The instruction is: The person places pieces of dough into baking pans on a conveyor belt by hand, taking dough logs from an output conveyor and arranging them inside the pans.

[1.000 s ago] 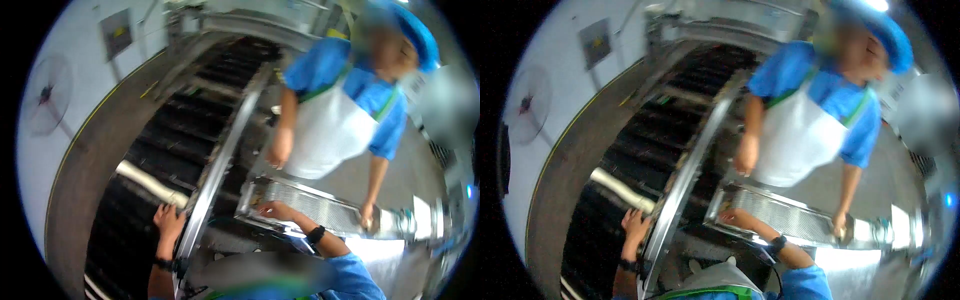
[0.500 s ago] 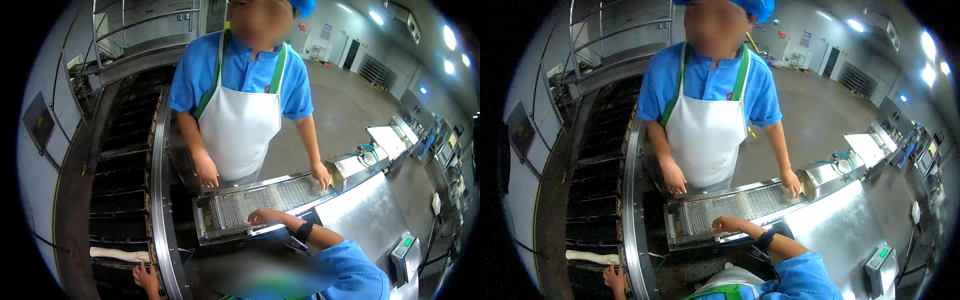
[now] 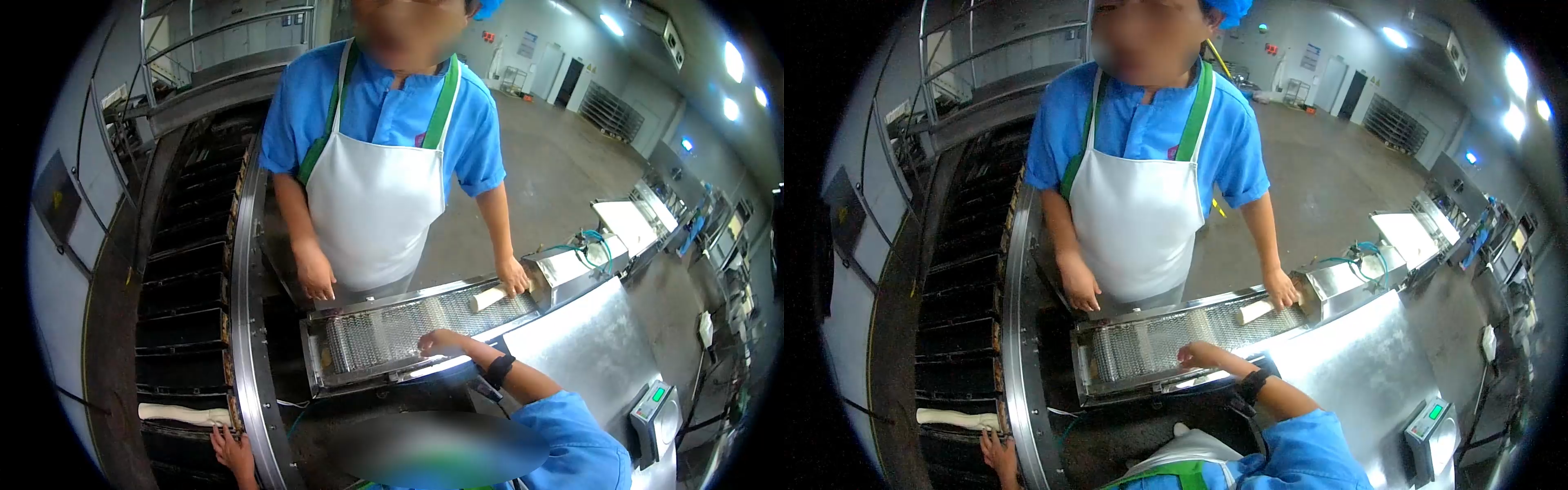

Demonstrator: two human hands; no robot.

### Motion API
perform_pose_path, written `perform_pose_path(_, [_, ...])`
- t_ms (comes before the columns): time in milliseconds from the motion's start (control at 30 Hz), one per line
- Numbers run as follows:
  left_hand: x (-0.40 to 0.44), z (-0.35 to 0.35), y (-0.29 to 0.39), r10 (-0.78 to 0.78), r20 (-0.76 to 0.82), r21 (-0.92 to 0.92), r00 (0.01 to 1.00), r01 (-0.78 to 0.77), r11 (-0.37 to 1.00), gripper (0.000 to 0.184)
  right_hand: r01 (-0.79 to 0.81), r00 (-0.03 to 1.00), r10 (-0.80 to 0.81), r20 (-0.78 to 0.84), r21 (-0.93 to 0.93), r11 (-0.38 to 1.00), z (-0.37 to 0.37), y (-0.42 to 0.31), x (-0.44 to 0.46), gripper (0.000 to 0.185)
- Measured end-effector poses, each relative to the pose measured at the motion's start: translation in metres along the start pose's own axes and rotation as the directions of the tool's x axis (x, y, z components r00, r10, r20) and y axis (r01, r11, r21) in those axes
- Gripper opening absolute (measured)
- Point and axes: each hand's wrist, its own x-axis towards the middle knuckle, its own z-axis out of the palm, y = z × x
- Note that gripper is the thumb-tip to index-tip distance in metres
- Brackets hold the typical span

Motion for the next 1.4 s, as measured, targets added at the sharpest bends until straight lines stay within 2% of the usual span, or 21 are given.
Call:
perform_pose_path(67, [0.001, 0.006, -0.001, 0.023, -0.024, -0.006, 0.999, -0.023, 1.0, 0.052, -0.036, 0.998, 0.029, -0.052, -0.135, 0.99, 0.0, 0.027, -0.001, 0.026])
perform_pose_path(100, [0.002, 0.01, -0.001, 0.019, -0.026, -0.011, 0.999, -0.019, 1.0, 0.052, -0.028, 0.998, 0.023, -0.066, -0.068, 0.997, -0.001, 0.037, -0.002, 0.027])
perform_pose_path(200, [0.0, 0.012, 0.006, 0.014, -0.039, -0.02, 0.999, -0.015, 1.0, 0.053, -0.113, 0.993, 0.115, 0.004, -0.147, 0.983, -0.014, 0.043, -0.012, 0.027])
perform_pose_path(233, [-0.001, 0.011, 0.011, 0.0, -0.024, -0.014, 1.0, 0.0, 1.0, 0.053, -0.136, 0.991, 0.136, -0.009, -0.052, 0.989, -0.012, 0.053, -0.014, 0.026])
perform_pose_path(367, [-0.006, 0.01, 0.02, -0.005, -0.011, -0.03, 1.0, 0.005, 1.0, 0.054, -0.189, 0.982, 0.189, -0.003, -0.077, 0.979, -0.011, 0.071, -0.022, 0.026])
perform_pose_path(500, [-0.003, 0.022, 0.014, 0.009, -0.023, -0.045, 1.0, -0.01, 0.999, 0.058, -0.059, 0.998, 0.058, -0.016, -0.091, 0.994, -0.009, 0.087, -0.035, 0.031])
perform_pose_path(533, [-0.002, 0.026, 0.01, 0.024, -0.031, -0.05, 0.999, -0.025, 0.998, 0.06, -0.181, 0.983, 0.183, 0.004, -0.149, 0.972, -0.011, 0.082, -0.037, 0.032])
perform_pose_path(667, [-0.006, 0.015, 0.018, 0.036, -0.031, -0.071, 0.999, -0.038, 0.997, 0.054, -0.264, 0.965, 0.263, -0.015, -0.029, 0.964, -0.021, 0.059, -0.054, 0.034])
perform_pose_path(700, [-0.004, 0.017, 0.016, 0.042, -0.036, -0.061, 0.998, -0.044, 0.997, 0.053, -0.205, 0.978, 0.204, -0.042, -0.022, 0.979, -0.019, 0.063, -0.053, 0.032])
perform_pose_path(733, [-0.003, 0.019, 0.016, 0.044, -0.036, -0.048, 0.998, -0.046, 0.998, 0.053, -0.353, 0.935, 0.352, -0.037, -0.039, 0.935, -0.021, 0.061, -0.056, 0.025])
perform_pose_path(800, [-0.006, 0.015, 0.014, 0.056, -0.038, -0.04, 0.998, -0.058, 0.998, 0.052, -0.336, 0.942, 0.336, -0.021, -0.104, 0.936, -0.007, 0.104, -0.052, 0.017])
perform_pose_path(833, [-0.006, 0.01, 0.021, 0.021, 0.002, -0.001, 1.0, -0.021, 1.0, 0.053, -0.385, 0.923, 0.384, -0.026, -0.104, 0.917, -0.012, 0.095, -0.054, 0.012])
perform_pose_path(867, [-0.003, 0.007, 0.022, 0.077, 0.026, 0.041, 0.997, -0.078, 0.996, 0.053, -0.422, 0.903, 0.428, -0.024, -0.231, 0.877, -0.016, 0.084, -0.054, 0.007])
perform_pose_path(900, [0.0, 0.008, 0.019, 0.061, 0.038, 0.064, 0.997, -0.063, 0.996, 0.054, -0.314, 0.949, 0.314, -0.033, -0.211, 0.926, -0.01, 0.111, -0.056, 0.009])
perform_pose_path(967, [0.002, 0.013, 0.017, 0.012, 0.052, 0.097, 0.999, -0.017, 0.995, 0.055, -0.343, 0.939, 0.335, -0.077, -0.255, 0.904, -0.018, 0.113, -0.068, 0.031])
perform_pose_path(1000, [0.004, 0.017, 0.019, 0.054, 0.067, 0.119, 0.996, -0.062, 0.991, 0.055, -0.351, 0.93, 0.321, -0.18, -0.17, 0.921, -0.009, 0.138, -0.072, 0.046])
perform_pose_path(1067, [0.002, 0.019, 0.016, -0.008, 0.03, 0.114, 1.0, 0.005, 0.993, 0.056, -0.427, 0.902, 0.402, -0.156, -0.198, 0.882, -0.03, 0.116, -0.081, 0.039])
perform_pose_path(1133, [0.006, 0.02, 0.014, 0.023, 0.038, 0.124, 0.999, -0.027, 0.992, 0.056, -0.396, 0.911, 0.358, -0.204, -0.189, 0.899, -0.031, 0.139, -0.09, 0.038])
perform_pose_path(1200, [0.012, 0.025, 0.009, 0.037, 0.015, 0.158, 0.999, -0.039, 0.987, 0.056, -0.487, 0.872, 0.45, -0.193, -0.252, 0.836, -0.031, 0.16, -0.092, 0.04])
perform_pose_path(1233, [0.012, 0.026, 0.007, 0.043, 0.014, 0.162, 0.999, -0.045, 0.986, 0.056, -0.462, 0.868, 0.414, -0.276, -0.137, 0.876, -0.024, 0.179, -0.097, 0.04])
perform_pose_path(1400, [0.018, 0.03, 0.011, 0.02, 0.047, 0.204, 0.999, -0.029, 0.978, 0.058, -0.496, 0.844, 0.425, -0.328, -0.173, 0.851, -0.026, 0.208, -0.109, 0.045])
